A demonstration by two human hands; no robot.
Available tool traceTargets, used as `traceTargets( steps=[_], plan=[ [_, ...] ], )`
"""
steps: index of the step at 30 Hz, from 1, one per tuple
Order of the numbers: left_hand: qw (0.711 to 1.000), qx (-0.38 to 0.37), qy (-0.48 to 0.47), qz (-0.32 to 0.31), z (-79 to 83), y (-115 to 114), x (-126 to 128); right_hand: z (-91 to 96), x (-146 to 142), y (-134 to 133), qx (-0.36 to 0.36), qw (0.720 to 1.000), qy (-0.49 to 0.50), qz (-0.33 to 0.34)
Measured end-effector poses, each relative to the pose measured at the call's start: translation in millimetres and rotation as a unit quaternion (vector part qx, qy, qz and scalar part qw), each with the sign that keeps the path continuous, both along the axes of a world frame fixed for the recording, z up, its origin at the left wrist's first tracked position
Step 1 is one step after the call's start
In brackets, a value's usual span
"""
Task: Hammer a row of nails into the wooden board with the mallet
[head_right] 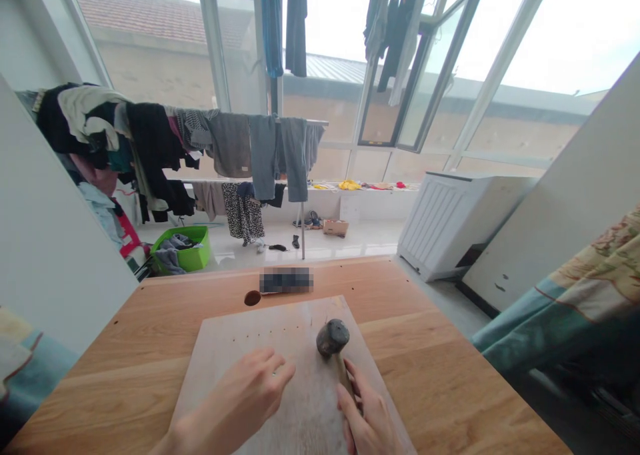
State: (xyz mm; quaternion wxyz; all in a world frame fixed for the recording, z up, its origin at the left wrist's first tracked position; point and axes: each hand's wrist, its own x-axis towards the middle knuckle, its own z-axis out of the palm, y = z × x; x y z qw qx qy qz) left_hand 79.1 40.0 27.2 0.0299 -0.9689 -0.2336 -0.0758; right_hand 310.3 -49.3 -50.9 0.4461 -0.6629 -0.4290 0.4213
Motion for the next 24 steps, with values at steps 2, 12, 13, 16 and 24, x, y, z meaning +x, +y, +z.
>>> traceTargets(
  steps=[2, 12, 13, 16, 24],
  plan=[
    [0.998, 0.050, 0.011, -0.047, -12.1, -2.6, -2.1, -2.8, -0.5, 1.0, 0.003, 1.000, 0.003, -0.004],
    [0.987, 0.102, 0.008, -0.126, -17.3, 9.7, -6.0, 23.9, -7.8, 0.5, -0.018, 1.000, 0.022, 0.003],
    [0.989, 0.086, 0.008, -0.118, -14.6, 11.2, -5.5, 28.6, -8.8, -0.5, -0.018, 1.000, 0.023, 0.002],
    [0.997, 0.004, -0.018, -0.079, -9.9, 22.0, -1.3, 35.0, -10.0, -2.5, -0.016, 0.999, 0.033, 0.000],
    [0.853, -0.313, -0.387, 0.156, -38.1, 74.3, 38.0, 11.2, -7.5, 2.0, -0.020, 0.999, 0.019, -0.016]
  ],
)
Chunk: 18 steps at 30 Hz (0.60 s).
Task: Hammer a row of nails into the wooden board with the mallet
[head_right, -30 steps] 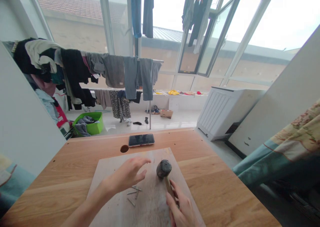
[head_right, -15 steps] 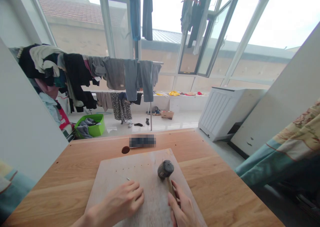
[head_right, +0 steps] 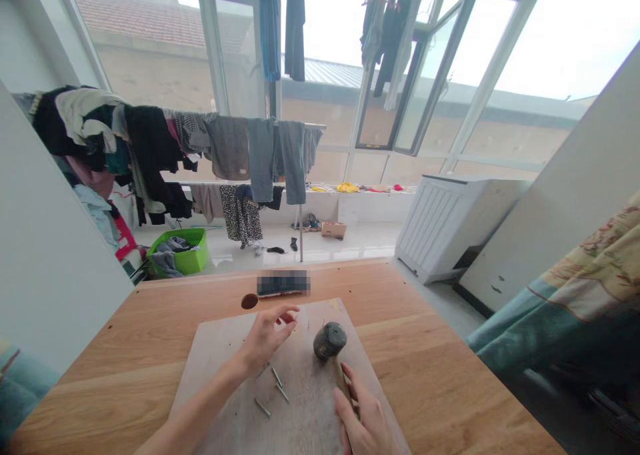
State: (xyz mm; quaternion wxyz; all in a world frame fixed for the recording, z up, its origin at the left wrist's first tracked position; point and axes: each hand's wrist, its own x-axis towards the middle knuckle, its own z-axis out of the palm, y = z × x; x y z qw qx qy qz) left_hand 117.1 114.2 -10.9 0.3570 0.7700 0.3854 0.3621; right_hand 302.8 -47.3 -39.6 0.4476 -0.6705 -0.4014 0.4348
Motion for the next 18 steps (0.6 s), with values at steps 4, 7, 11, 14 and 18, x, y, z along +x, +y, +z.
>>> traceTargets(
  steps=[4, 7, 11, 14, 18],
  plan=[
    [0.999, -0.021, -0.005, -0.036, -15.9, 5.1, 3.2, -0.7, -0.2, -1.2, 0.008, 1.000, -0.008, -0.008],
    [0.999, -0.020, -0.002, -0.040, -18.0, 4.6, -0.2, 0.8, 0.4, -2.0, 0.010, 1.000, -0.005, 0.003],
    [0.999, -0.019, 0.009, -0.031, -14.7, 5.0, 0.2, 3.2, 0.1, -2.2, 0.003, 1.000, -0.003, 0.004],
    [0.999, -0.005, 0.030, -0.022, -12.0, 4.1, 1.9, 6.6, -2.4, -3.4, 0.010, 1.000, -0.007, -0.001],
    [0.999, -0.012, 0.034, -0.014, -11.0, 3.0, 2.0, 8.2, -5.1, -4.0, 0.019, 1.000, -0.009, -0.006]
  ],
)
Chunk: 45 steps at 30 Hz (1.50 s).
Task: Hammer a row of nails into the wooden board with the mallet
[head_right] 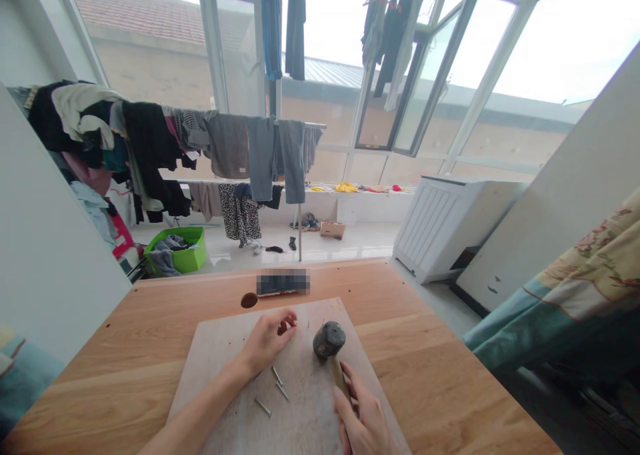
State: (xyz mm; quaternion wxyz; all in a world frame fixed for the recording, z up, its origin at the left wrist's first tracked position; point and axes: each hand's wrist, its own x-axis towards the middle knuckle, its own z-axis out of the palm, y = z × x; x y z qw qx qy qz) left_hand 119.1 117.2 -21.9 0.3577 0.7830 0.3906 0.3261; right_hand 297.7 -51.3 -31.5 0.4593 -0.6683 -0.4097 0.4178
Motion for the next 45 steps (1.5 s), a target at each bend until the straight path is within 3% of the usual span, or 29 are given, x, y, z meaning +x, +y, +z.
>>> traceTargets(
  steps=[5, 13, 19, 36, 42, 45],
  plan=[
    [0.999, -0.020, -0.033, 0.008, -4.9, 2.8, 0.0, 7.2, -3.3, 12.1, 0.016, 0.999, -0.019, 0.023],
    [0.997, -0.045, -0.061, 0.010, -6.0, 3.4, 2.3, 48.9, -19.8, 43.6, 0.027, 0.992, -0.088, 0.086],
    [0.996, -0.036, -0.076, -0.013, -3.3, 3.1, 2.0, 41.6, -21.1, 51.3, 0.004, 0.988, -0.117, 0.100],
    [0.998, -0.018, -0.064, -0.011, -7.8, 4.9, 2.3, 43.7, -27.3, 44.7, 0.019, 0.990, -0.099, 0.097],
    [0.996, -0.041, -0.075, -0.006, -6.4, 4.1, 2.7, 43.9, -27.1, 44.3, 0.037, 0.992, -0.088, 0.080],
    [0.997, -0.048, -0.062, 0.014, -6.2, 3.9, 3.0, 46.1, -26.0, 43.5, 0.048, 0.995, -0.072, 0.039]
  ],
)
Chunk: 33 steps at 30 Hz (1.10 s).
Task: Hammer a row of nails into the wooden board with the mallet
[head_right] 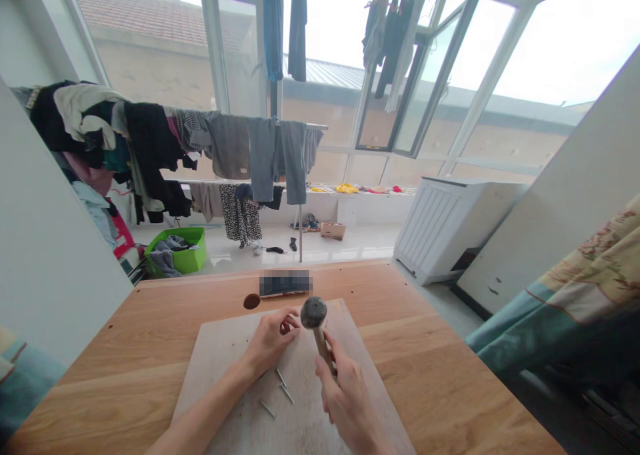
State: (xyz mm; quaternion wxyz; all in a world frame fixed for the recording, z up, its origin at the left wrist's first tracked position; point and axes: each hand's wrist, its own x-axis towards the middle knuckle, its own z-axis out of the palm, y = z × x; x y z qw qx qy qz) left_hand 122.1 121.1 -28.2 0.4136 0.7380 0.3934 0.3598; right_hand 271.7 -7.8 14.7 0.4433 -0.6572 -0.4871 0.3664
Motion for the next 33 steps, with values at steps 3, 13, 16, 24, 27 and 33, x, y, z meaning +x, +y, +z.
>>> traceTargets(
  steps=[3, 13, 16, 24, 27, 33],
  plan=[
    [1.000, 0.000, 0.009, 0.006, -1.7, -0.1, 0.1, -5.3, 5.4, -4.6, 0.011, 0.999, 0.023, -0.025],
    [0.990, 0.068, 0.109, -0.057, 32.6, -8.7, -24.2, -66.6, 18.6, -43.8, -0.037, 0.998, 0.038, -0.043],
    [0.958, 0.120, 0.216, -0.142, 53.6, -18.4, -39.0, -69.0, 19.0, -45.4, -0.049, 0.997, 0.055, -0.039],
    [0.904, 0.156, 0.339, -0.209, 52.9, -41.1, -32.5, -53.5, 16.6, -44.6, -0.072, 0.993, 0.085, -0.025],
    [0.910, 0.166, 0.323, -0.202, 50.1, -37.7, -31.4, -57.2, 13.2, -45.0, -0.053, 0.994, 0.088, -0.049],
    [0.984, 0.062, 0.130, -0.107, 35.4, -12.1, -35.2, -70.0, 16.2, -43.4, -0.053, 0.995, 0.068, -0.044]
  ],
)
